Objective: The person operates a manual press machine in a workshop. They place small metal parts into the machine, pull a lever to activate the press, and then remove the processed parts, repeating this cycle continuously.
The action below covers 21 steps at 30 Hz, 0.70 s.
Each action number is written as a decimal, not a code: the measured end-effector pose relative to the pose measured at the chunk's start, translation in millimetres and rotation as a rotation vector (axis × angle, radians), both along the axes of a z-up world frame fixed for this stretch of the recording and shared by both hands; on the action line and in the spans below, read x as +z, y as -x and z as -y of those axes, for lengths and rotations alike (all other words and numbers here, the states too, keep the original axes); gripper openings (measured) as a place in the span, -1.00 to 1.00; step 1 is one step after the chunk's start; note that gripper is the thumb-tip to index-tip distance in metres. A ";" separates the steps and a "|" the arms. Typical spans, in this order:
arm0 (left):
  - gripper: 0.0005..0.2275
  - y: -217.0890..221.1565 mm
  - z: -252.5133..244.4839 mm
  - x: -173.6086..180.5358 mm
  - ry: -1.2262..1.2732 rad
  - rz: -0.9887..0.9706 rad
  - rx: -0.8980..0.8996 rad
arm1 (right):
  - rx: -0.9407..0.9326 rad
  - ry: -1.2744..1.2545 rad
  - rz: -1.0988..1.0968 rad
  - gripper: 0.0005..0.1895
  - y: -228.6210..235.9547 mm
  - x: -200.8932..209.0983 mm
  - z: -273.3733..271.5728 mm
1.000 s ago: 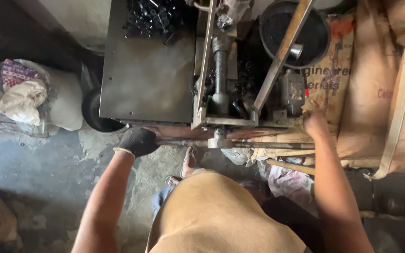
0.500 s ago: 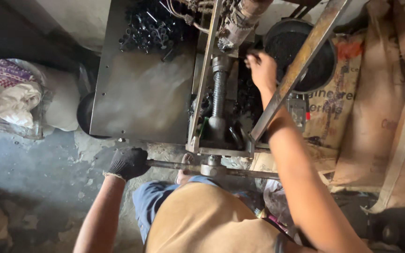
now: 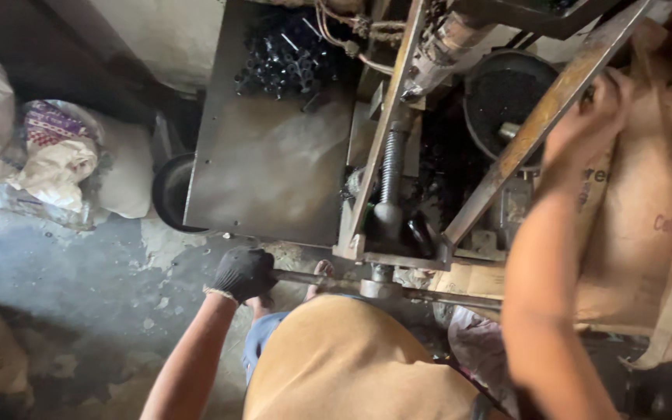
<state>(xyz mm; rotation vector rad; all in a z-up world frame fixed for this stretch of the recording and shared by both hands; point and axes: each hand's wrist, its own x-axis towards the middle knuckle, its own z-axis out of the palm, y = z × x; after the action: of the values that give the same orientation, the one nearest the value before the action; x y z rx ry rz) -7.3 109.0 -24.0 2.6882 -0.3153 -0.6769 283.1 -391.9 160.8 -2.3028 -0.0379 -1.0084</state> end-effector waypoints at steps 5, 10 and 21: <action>-0.67 -4.2 -9.5 -1.1 0.049 0.005 -0.131 | -0.190 0.232 -0.115 -0.78 75.1 -11.5 68.6; -0.66 -11.0 -19.4 -5.0 0.110 -0.018 -0.194 | -0.564 0.019 -0.165 -0.67 231.2 -59.5 121.3; -0.71 -18.5 -31.7 -60.8 0.253 -0.010 -0.346 | -0.389 -1.496 -0.187 -0.47 299.8 -83.1 93.9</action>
<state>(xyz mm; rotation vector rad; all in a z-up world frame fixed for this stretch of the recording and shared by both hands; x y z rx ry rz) 11.1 140.6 -84.8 2.4095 -0.8185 -0.6915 -16.7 -485.8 77.7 -0.9793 0.9336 -0.5744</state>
